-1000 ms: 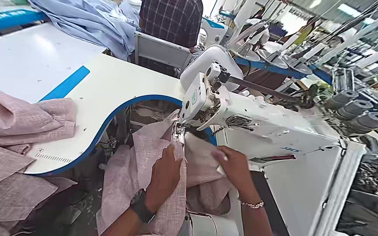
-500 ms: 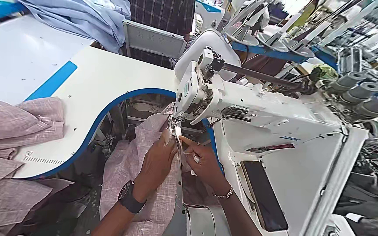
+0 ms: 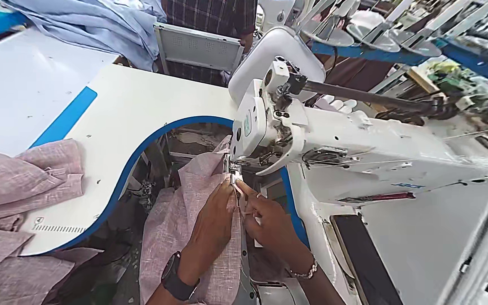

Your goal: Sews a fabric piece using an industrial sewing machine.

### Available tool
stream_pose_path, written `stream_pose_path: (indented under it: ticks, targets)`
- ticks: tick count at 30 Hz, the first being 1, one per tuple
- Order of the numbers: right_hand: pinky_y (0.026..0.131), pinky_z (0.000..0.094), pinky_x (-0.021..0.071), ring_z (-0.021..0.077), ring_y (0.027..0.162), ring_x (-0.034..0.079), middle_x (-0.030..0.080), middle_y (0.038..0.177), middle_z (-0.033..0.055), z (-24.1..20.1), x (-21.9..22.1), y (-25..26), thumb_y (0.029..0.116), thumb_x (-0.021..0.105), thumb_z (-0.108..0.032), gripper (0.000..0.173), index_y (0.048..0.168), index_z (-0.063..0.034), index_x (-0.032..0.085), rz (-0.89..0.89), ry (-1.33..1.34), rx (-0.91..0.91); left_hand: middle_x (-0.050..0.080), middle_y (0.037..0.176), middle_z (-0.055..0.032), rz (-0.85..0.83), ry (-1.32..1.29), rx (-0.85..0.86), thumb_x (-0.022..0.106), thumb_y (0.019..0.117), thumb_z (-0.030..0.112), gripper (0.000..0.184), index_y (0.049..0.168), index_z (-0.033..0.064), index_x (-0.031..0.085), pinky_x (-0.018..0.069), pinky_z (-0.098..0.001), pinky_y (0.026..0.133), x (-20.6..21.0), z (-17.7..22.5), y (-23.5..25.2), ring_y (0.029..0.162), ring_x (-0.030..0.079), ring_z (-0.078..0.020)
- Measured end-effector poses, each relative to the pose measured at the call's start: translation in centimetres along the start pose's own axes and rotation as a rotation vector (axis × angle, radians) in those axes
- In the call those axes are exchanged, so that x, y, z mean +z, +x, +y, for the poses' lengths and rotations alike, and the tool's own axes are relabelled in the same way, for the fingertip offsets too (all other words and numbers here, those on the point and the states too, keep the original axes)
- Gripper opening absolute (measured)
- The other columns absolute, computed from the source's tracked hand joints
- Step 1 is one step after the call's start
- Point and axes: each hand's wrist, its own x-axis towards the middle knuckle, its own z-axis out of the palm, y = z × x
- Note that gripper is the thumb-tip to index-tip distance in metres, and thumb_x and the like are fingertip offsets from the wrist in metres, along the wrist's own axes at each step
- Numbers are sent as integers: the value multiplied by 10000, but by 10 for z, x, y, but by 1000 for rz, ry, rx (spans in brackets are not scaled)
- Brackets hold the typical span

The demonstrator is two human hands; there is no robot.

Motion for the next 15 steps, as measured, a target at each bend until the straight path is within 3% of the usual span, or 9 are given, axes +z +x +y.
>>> stream_pose_path:
  ticks: [2, 5, 7, 8, 11, 13, 15]
  targets:
    - [644, 171, 434, -2, 763, 564, 631, 1359, 210, -1, 10, 5, 887, 554, -102, 151, 791, 12, 572, -12, 240, 114, 594, 1403, -252, 24, -67, -5, 469, 1024, 138, 452, 1395, -117, 514, 467, -365, 1116, 0, -1, 0, 1327, 588, -305]
    - [770, 216, 522, 75, 941, 675, 608, 1399, 237, -2, 25, 10, 933, 566, -133, 189, 885, 33, 640, 62, 177, 101, 641, 1346, -236, 67, -61, 21, 482, 1004, 81, 325, 1246, -53, 652, 478, -409, 1113, 4, 1, 4, 1313, 598, -347]
    - [717, 204, 548, 68, 854, 707, 666, 1342, 204, -5, 32, 8, 895, 607, -140, 193, 906, 21, 713, 186, 49, 48, 643, 1351, -227, 81, -60, 15, 493, 984, 69, 303, 1193, -23, 692, 484, -415, 1105, 5, -1, 7, 1309, 601, -349]
    - [655, 171, 500, 21, 769, 653, 689, 1307, 186, -5, 34, 7, 873, 629, -143, 167, 845, 9, 694, 228, 68, 60, 640, 1355, -227, 84, -63, 12, 499, 977, 63, 295, 1184, -19, 693, 485, -416, 1102, 5, -2, 9, 1309, 600, -352]
    - [676, 111, 494, -65, 831, 642, 719, 1245, 135, 0, 26, 6, 834, 681, -114, 127, 753, -17, 665, 193, 283, 181, 660, 1326, -223, 101, -65, -10, 508, 966, 64, 277, 1144, -20, 702, 509, -433, 1069, 9, 1, 11, 1287, 612, -382]
    - [679, 107, 494, -65, 834, 641, 724, 1223, 137, 2, 25, 6, 831, 683, -104, 124, 750, -20, 640, 177, 306, 188, 669, 1310, -220, 97, -53, -20, 503, 976, 70, 268, 1138, -17, 697, 512, -441, 1062, 9, 1, 11, 1288, 608, -393]
    - [660, 136, 491, -10, 774, 640, 728, 1197, 154, -1, 27, 7, 852, 657, -135, 143, 770, -19, 640, 200, 134, 133, 659, 1329, -219, 109, -41, -24, 495, 967, 67, 282, 1156, -14, 688, 504, -419, 1070, 10, 1, 14, 1297, 606, -374]
